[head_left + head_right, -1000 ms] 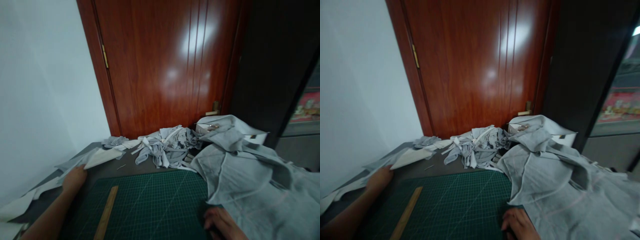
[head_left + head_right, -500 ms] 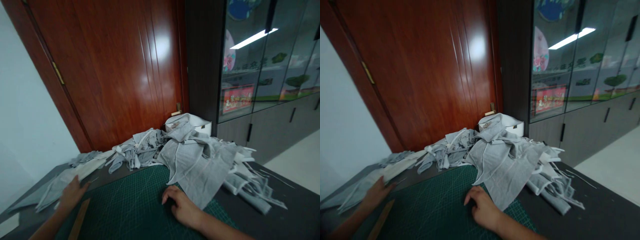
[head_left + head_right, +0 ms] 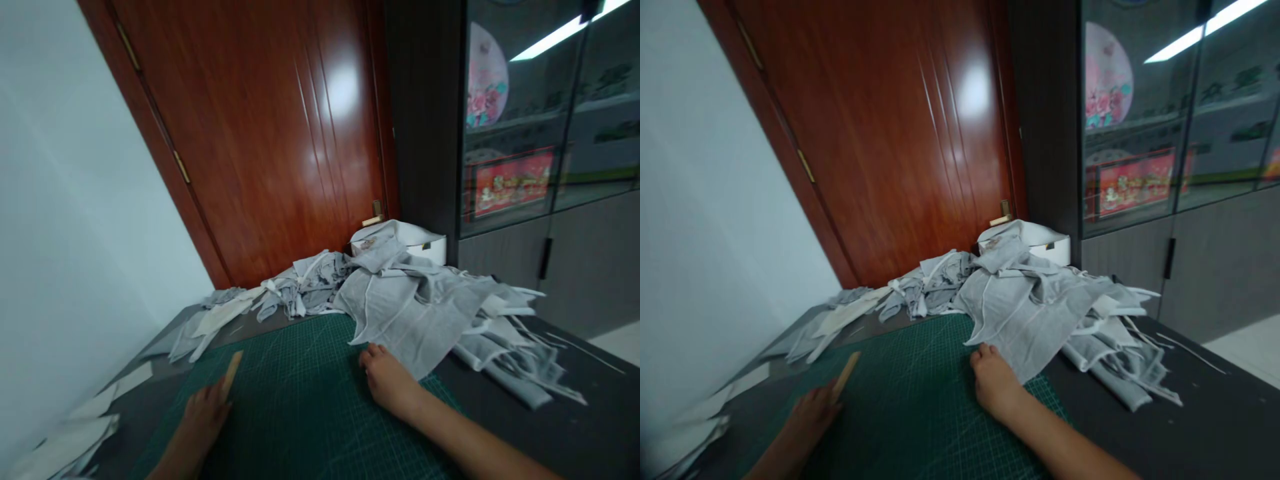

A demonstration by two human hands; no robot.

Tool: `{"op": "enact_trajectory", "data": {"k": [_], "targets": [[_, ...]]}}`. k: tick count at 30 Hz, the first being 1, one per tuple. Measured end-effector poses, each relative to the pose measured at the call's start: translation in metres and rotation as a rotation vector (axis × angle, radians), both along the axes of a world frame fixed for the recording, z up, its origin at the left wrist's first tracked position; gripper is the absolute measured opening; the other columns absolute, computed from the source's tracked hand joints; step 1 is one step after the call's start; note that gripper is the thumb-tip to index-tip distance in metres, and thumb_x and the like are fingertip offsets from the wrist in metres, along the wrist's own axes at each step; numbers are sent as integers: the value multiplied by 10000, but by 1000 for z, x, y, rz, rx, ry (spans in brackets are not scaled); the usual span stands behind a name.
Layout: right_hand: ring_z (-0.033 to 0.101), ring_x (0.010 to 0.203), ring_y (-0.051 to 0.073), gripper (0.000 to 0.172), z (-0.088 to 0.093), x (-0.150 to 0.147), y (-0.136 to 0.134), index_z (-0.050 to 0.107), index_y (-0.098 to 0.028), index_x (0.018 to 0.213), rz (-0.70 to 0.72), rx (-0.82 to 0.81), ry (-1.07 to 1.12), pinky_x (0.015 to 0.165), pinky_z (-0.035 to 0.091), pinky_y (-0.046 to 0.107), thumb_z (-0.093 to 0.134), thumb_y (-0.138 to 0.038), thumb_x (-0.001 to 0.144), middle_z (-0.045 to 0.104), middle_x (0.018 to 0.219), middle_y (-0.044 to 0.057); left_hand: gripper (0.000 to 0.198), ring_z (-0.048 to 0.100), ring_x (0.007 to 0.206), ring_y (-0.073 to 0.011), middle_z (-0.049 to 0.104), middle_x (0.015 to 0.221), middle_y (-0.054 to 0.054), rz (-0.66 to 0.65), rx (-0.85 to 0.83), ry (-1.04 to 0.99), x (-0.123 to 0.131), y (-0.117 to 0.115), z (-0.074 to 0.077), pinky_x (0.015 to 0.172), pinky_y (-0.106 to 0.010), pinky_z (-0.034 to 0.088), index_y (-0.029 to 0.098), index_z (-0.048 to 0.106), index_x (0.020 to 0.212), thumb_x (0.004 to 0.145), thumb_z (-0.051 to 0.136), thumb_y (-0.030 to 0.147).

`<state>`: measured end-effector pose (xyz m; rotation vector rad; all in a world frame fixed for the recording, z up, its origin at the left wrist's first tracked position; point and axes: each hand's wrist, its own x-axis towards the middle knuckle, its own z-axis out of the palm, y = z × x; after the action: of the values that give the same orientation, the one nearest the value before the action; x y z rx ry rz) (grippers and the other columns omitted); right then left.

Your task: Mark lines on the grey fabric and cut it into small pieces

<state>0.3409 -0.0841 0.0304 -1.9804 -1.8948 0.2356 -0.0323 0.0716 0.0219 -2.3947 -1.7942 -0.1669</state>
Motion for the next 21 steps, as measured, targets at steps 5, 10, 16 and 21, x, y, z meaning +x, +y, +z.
{"op": "enact_trajectory", "data": {"k": [5, 10, 16, 21], "targets": [[573, 1035, 245, 385, -9, 1, 4, 670, -93, 1027, 10, 22, 48, 936, 405, 324, 366, 3, 812, 626, 1106, 167, 580, 547, 1150, -267, 604, 1227, -128, -122, -98, -129, 25, -13, -1, 1017, -426, 399, 154, 491, 1341, 771, 391, 186], [583, 1029, 225, 394, -14, 4, 5, 677, -127, 1003, 27, 63, 89, 927, 408, 292, 367, 7, 799, 641, 1068, 134, 580, 552, 1102, -244, 604, 1157, -90, -267, -257, -182, 59, -35, -5, 994, -395, 416, 214, 516, 1295, 723, 453, 139], [589, 1007, 220, 364, -23, 8, 5, 664, -154, 1010, 65, 100, 76, 925, 419, 312, 382, -33, 813, 634, 1054, 116, 278, 550, 1001, -213, 589, 1049, -59, -331, -299, -243, 71, -65, 5, 885, -348, 449, 224, 603, 1003, 756, 483, 185], [604, 980, 221, 327, -38, 14, 7, 671, -162, 967, 121, 143, 56, 924, 445, 334, 375, -95, 845, 647, 1012, 113, 410, 481, 1198, -262, 544, 1269, -99, -200, -64, -290, 4, -59, 0, 1043, -421, 364, 223, 542, 1209, 815, 527, 338]]}}
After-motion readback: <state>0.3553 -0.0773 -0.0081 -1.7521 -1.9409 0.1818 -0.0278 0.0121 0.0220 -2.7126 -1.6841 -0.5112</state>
